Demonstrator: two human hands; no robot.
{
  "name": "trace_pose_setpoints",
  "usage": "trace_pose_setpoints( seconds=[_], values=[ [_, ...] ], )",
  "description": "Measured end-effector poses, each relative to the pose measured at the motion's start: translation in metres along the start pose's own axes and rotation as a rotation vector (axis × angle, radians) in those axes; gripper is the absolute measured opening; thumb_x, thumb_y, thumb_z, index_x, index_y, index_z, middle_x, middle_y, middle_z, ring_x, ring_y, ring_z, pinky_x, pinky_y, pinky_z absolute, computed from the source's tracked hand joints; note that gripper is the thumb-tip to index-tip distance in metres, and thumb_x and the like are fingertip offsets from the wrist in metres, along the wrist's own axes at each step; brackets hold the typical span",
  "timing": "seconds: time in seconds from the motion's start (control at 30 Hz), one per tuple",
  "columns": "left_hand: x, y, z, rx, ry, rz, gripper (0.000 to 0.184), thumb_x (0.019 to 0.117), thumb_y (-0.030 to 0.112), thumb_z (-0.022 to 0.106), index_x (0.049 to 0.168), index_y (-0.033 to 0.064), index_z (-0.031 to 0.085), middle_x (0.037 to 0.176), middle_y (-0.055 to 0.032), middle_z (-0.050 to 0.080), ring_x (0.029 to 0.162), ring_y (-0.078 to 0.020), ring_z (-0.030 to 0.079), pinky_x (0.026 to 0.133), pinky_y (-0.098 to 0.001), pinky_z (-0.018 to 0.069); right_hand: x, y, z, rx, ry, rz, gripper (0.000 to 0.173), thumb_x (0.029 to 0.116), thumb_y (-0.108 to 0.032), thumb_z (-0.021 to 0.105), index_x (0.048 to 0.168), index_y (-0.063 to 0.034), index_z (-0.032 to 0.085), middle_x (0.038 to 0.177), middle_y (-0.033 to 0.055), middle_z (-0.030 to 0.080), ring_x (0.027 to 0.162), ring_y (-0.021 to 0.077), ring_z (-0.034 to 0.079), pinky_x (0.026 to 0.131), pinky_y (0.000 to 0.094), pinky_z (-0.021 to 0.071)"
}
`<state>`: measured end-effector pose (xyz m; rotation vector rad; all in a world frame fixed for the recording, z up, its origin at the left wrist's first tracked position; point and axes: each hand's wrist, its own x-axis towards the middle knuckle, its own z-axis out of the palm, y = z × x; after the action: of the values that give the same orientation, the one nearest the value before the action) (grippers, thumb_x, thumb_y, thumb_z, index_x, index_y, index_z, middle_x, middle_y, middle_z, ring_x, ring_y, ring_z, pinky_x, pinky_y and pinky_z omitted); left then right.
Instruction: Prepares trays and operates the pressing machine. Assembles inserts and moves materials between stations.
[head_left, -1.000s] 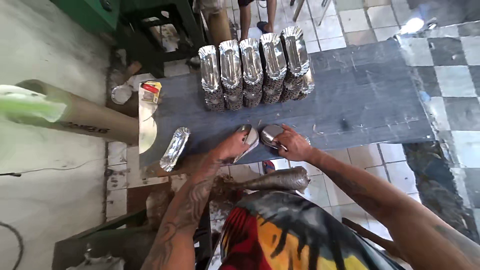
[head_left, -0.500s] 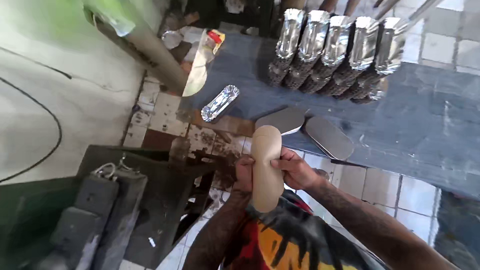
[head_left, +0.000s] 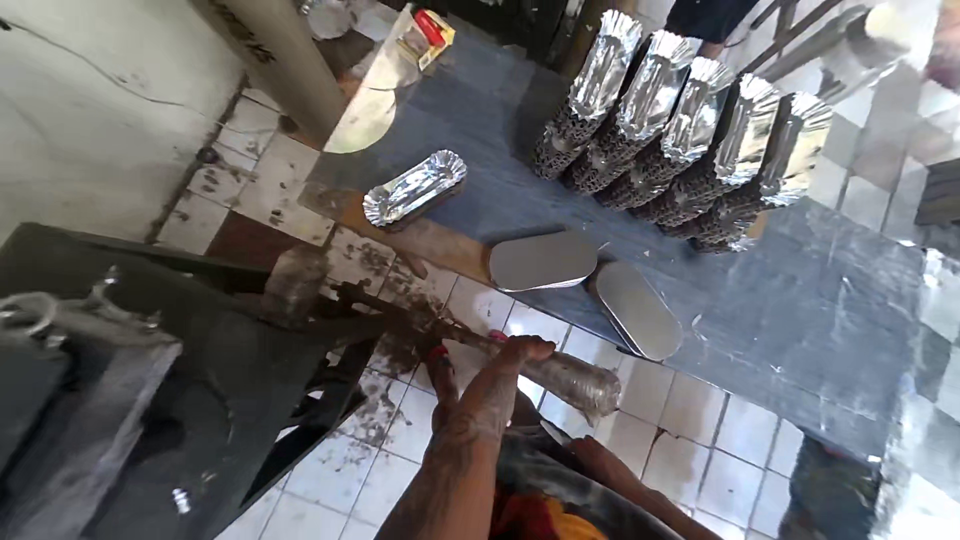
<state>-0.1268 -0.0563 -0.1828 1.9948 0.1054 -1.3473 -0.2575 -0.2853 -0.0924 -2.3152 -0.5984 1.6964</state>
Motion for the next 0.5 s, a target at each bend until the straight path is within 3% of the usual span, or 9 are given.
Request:
trace_pose_setpoints(
  seconds=[0.1, 0.17, 0.23, 0.27, 0.33, 0.4, 0.43, 0.5],
  values=[
    [-0.055, -0.005, -0.028, 0.000, 0.063, 0.080, 0.065, 0.1075, 0.050, 0.030, 0.120, -0.0006, 0.069, 0.128, -0.0249, 0.065, 0.126, -0.0417, 0.059, 0.102, -0.0672, 0.0426, -0.003, 0.002, -0.006, 0.001, 0.022, -0.188, 0.040, 0.1020, -0.020, 0.059, 0.137, -0.0008, 0.060, 0.135, 0.0238, 0.062, 0.130, 0.0394, 0.057, 0.113, 0.0497, 0.0432],
    [-0.122, -0.011, -0.053, -0.068, 0.209, 0.177, 0.062, 0.1103, 0.044, 0.028, 0.121, -0.0037, 0.067, 0.126, -0.0269, 0.065, 0.124, -0.0412, 0.059, 0.104, -0.0643, 0.0420, -0.005, -0.004, -0.020, 0.003, -0.010, -0.253, 0.038, 0.1023, -0.020, 0.058, 0.136, -0.0021, 0.062, 0.136, 0.0224, 0.063, 0.130, 0.0371, 0.057, 0.115, 0.0488, 0.0419],
    [-0.203, -0.026, -0.067, -0.377, 0.439, 0.386, 0.049, 0.1104, 0.036, 0.040, 0.126, -0.0040, 0.064, 0.123, -0.0225, 0.066, 0.118, -0.0305, 0.062, 0.105, -0.0521, 0.0459, 0.000, -0.013, -0.034, 0.007, 0.008, -0.297, 0.034, 0.1013, -0.017, 0.059, 0.131, -0.0017, 0.066, 0.130, 0.0223, 0.065, 0.126, 0.0366, 0.060, 0.112, 0.0483, 0.0442],
    [-0.243, -0.037, -0.072, -0.499, 0.538, 0.487, 0.046, 0.1094, 0.032, 0.042, 0.134, -0.0032, 0.060, 0.128, -0.0210, 0.065, 0.119, -0.0263, 0.063, 0.106, -0.0479, 0.0476, 0.005, -0.020, -0.041, 0.022, 0.047, -0.345, 0.032, 0.1004, -0.015, 0.060, 0.128, -0.0004, 0.068, 0.127, 0.0223, 0.067, 0.123, 0.0361, 0.062, 0.111, 0.0480, 0.0459],
    [-0.308, -0.062, -0.086, -0.727, 0.715, 0.546, 0.051, 0.1103, 0.041, 0.038, 0.147, 0.0087, 0.051, 0.131, -0.0095, 0.065, 0.115, -0.0146, 0.064, 0.101, -0.0385, 0.0528, 0.020, -0.039, -0.054, 0.044, 0.128, -0.420, 0.031, 0.0995, -0.017, 0.062, 0.124, 0.0002, 0.069, 0.122, 0.0205, 0.069, 0.117, 0.0325, 0.066, 0.107, 0.0462, 0.0497],
    [-0.346, -0.082, -0.118, -1.047, 0.944, 0.596, 0.041, 0.1113, 0.038, 0.034, 0.131, 0.0112, 0.058, 0.108, 0.0007, 0.068, 0.094, -0.0050, 0.065, 0.083, -0.0274, 0.0568, 0.034, -0.065, -0.061, 0.105, 0.224, -0.504, 0.029, 0.0980, -0.012, 0.063, 0.122, 0.0018, 0.070, 0.119, 0.0203, 0.070, 0.112, 0.0299, 0.068, 0.103, 0.0449, 0.0530],
    [-0.358, -0.095, -0.132, -1.111, 1.080, 0.636, 0.039, 0.1115, 0.035, 0.031, 0.126, 0.0113, 0.058, 0.104, 0.0027, 0.069, 0.092, -0.0033, 0.066, 0.081, -0.0257, 0.0575, 0.039, -0.083, -0.063, 0.126, 0.277, -0.556, 0.028, 0.0971, -0.010, 0.062, 0.120, 0.0028, 0.070, 0.117, 0.0202, 0.070, 0.110, 0.0288, 0.068, 0.101, 0.0437, 0.0540],
    [-0.372, -0.116, -0.138, -0.983, 1.340, 0.593, 0.043, 0.1127, 0.026, 0.026, 0.136, 0.0006, 0.053, 0.121, -0.0098, 0.064, 0.110, -0.0123, 0.062, 0.098, -0.0331, 0.0521, 0.048, -0.124, -0.068, 0.128, 0.362, -0.642, 0.026, 0.0968, -0.008, 0.061, 0.117, 0.0045, 0.070, 0.115, 0.0211, 0.071, 0.109, 0.0287, 0.068, 0.099, 0.0432, 0.0552]
  ],
)
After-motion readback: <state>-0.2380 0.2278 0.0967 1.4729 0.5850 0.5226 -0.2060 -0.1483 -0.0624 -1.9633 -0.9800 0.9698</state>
